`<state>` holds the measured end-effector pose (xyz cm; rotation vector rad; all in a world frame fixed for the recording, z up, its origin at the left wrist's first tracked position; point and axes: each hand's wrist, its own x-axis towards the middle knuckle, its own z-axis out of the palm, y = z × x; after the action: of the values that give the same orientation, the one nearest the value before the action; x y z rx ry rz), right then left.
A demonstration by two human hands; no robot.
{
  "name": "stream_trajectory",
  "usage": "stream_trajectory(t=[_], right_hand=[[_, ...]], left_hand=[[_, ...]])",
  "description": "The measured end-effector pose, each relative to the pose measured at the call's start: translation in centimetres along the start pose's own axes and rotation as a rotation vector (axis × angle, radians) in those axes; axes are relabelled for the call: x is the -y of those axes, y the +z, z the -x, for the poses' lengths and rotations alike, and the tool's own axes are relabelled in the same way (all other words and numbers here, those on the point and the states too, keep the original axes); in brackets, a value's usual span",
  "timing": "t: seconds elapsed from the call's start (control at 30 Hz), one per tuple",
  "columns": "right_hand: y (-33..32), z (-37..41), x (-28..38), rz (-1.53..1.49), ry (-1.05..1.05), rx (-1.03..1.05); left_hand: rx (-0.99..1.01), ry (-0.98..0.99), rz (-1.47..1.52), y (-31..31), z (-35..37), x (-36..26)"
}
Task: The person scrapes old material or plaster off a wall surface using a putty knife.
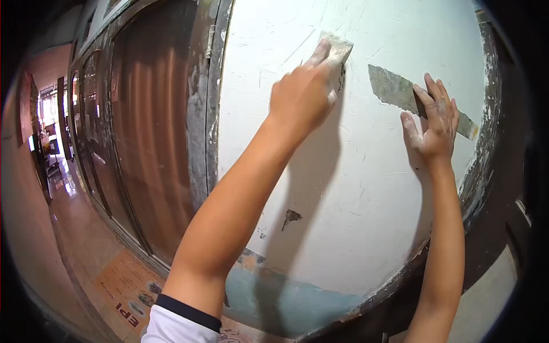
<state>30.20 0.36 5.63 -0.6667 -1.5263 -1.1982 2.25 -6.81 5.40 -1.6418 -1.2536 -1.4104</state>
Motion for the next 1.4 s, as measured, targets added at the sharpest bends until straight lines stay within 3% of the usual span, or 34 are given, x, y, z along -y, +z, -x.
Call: stream_trajectory(t=[0.1, 0.13, 0.3, 0.4, 0.53, 0.57, 0.67, 0.73, 0.97, 1.03, 1.17, 1.2, 1.23, 1.3, 1.4], right_hand=[[-0.2, 0.0, 0.5, -0.006, 0.011, 0.001], [-0.3, 0.0, 0.5, -0.003, 0.009, 0.006], [-0.5, 0.1, 0.7, 0.015, 0.034, 0.040], [-0.2, 0.4, 0.3, -0.003, 0.017, 0.026], [-0.6, 0.0, 0.9, 0.003, 0.034, 0.025], [-0.5, 0.0, 0.9, 0.002, 0.038, 0.030], [-0.1, 0.0, 0.2, 0.006, 0.019, 0.016], [-0.3, 0.3, 0.2, 0.005, 0.024, 0.025], [-0.4, 0.1, 0.7, -0.009, 0.030, 0.008], [-0.4, 0.3, 0.7, -0.005, 0.033, 0.016], [0.1, 0.2, 0.2, -0.003, -0.008, -0.021], [0.0, 0.2, 0.4, 0.001, 0.003, -0.017], [-0.1, 0.2, 0.4, 0.006, 0.013, -0.010], [-0.1, 0.3, 0.1, -0.003, -0.004, -0.015], [-0.1, 0.3, 0.1, 0.006, 0.000, -0.013]], left_hand=[[0.094, -0.048, -0.165, 0.0, -3.4, -0.3], [-0.054, 0.037, -0.039, 0.1, -2.8, -0.4], [-0.114, 0.084, 0.012, 1.3, 0.0, 0.9], [-0.029, -0.009, 0.050, 1.2, 2.1, 0.8], [-0.058, 0.066, -0.029, 0.2, -1.5, 0.0], [-0.064, -0.006, -0.005, -0.1, -2.3, -0.8], [0.087, -0.085, -0.092, -0.6, -4.4, -1.6], [-0.039, -0.012, -0.079, -0.4, -3.7, -1.0], [-0.028, -0.002, -0.044, -0.4, 4.6, 1.4], [0.129, -0.132, 0.044, -0.7, 5.7, 1.5], [-0.019, -0.061, 0.013, -0.3, 2.0, 1.2], [-0.124, 0.040, -0.018, 0.8, 0.4, 2.4], [-0.125, 0.037, -0.016, 0.2, -0.7, 2.0], [0.062, -0.125, -0.085, -0.7, -2.2, 1.2], [-0.028, -0.011, -0.034, 0.1, -0.2, 2.5]])
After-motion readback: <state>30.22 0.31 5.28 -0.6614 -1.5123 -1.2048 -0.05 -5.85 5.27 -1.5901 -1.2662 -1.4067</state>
